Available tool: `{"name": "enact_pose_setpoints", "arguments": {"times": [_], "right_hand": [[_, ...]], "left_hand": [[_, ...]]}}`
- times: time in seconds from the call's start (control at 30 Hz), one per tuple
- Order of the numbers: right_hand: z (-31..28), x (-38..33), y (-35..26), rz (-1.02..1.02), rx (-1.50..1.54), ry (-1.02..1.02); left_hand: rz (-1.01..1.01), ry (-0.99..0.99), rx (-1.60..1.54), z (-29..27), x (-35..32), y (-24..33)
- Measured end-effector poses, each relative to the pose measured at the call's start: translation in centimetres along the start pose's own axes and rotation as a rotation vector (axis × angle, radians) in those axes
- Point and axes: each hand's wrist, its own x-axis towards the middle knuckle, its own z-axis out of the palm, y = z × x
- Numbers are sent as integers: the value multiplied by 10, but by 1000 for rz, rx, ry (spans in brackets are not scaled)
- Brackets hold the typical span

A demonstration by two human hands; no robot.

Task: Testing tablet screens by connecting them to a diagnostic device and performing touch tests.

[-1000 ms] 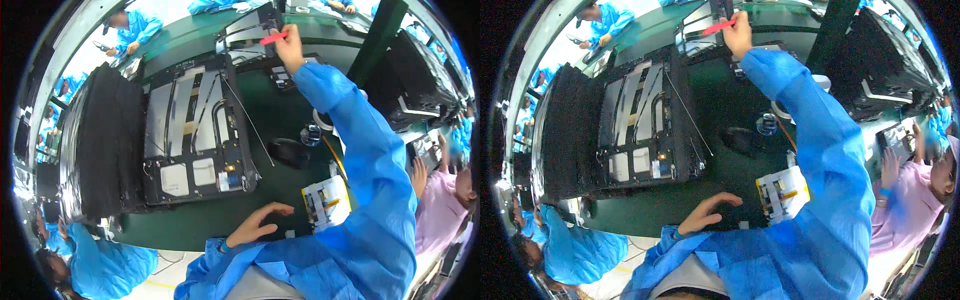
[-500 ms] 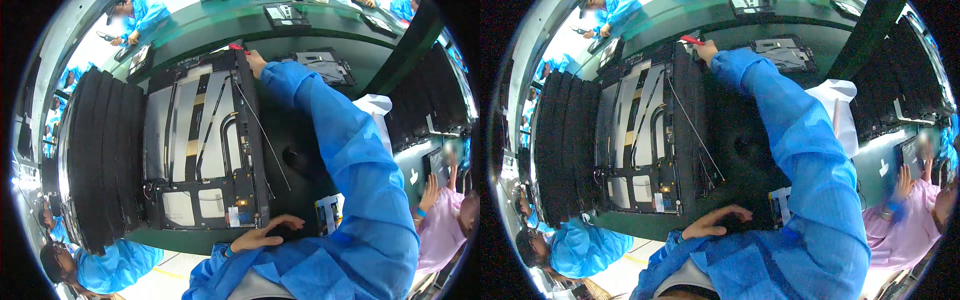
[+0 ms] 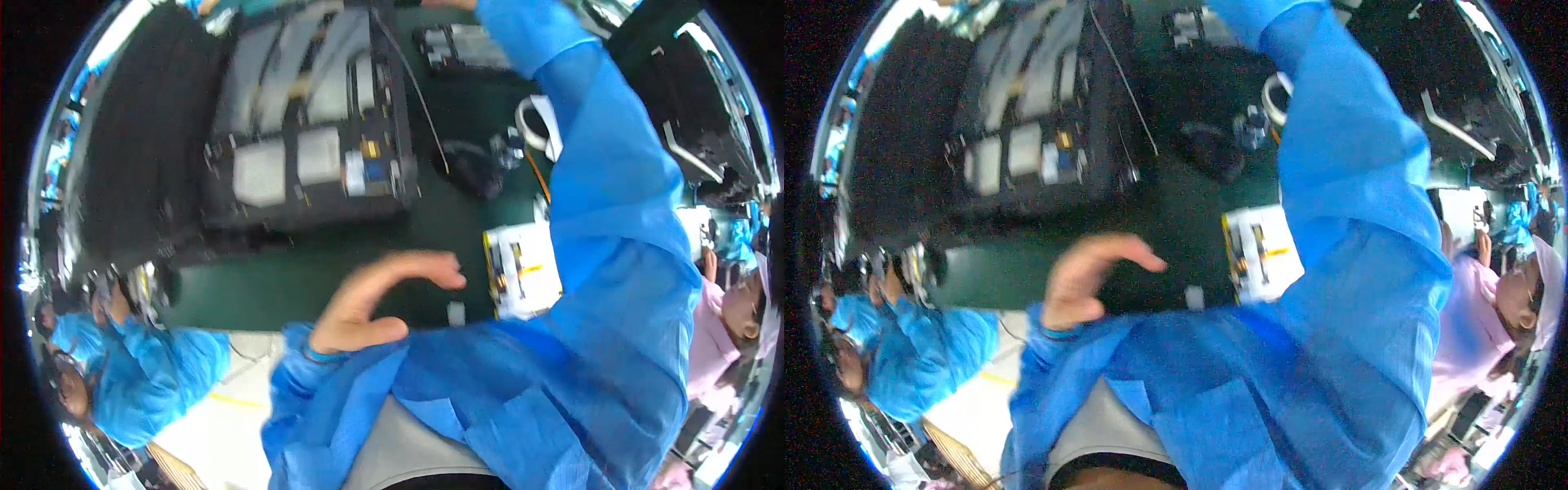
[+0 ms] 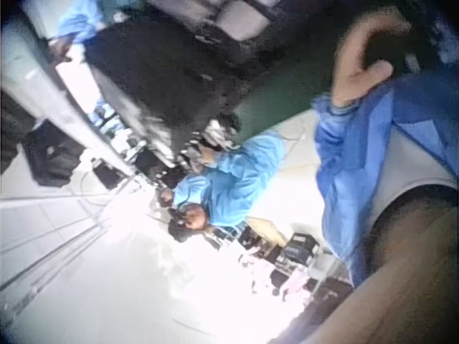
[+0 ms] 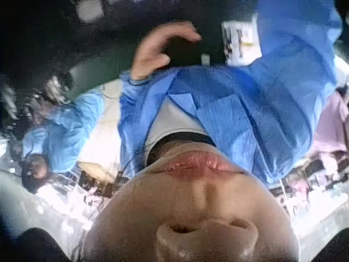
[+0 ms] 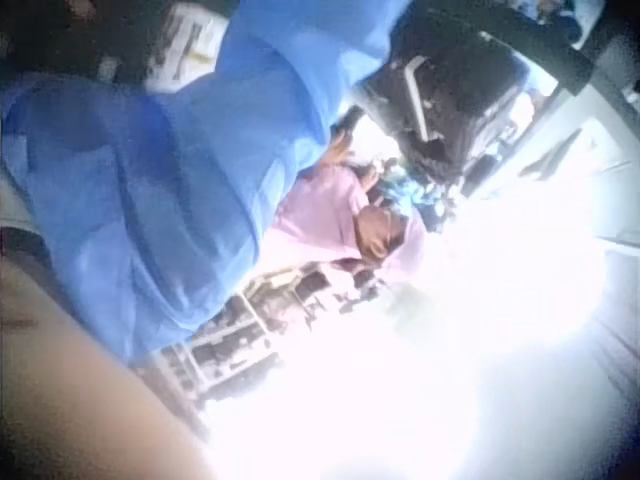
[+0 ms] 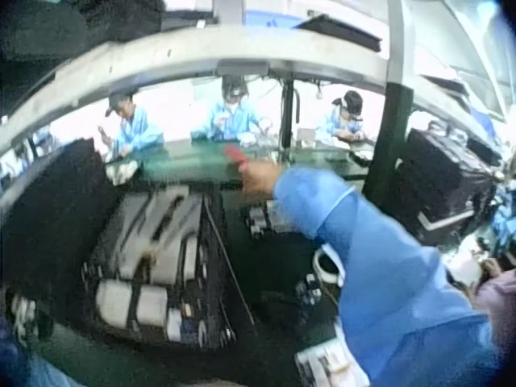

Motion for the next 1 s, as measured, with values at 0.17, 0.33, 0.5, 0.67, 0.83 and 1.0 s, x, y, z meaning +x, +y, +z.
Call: {"name": "enact_pose_setpoints", "arguments": {"times": [0.17, 0.33, 0.5, 0.67, 0.83, 1.0], "right_hand": [[-22, -96, -14, 540, 1586, 253], [-10, -223, -2, 619, 1332, 383], [21, -328, -9, 743, 1173, 511], [50, -383, -25, 823, 1141, 575], [79, -399, -48, 838, 1131, 614], [94, -390, -72, 813, 1058, 602]], "left_hand": [[401, 698, 365, 39, -5, 69], [450, 668, 376, 47, 0, 89], [440, 640, 402, 46, 4, 98], [395, 640, 410, 39, 9, 99], [338, 642, 428, 37, 14, 98], [242, 632, 460, 37, 27, 104]]}}
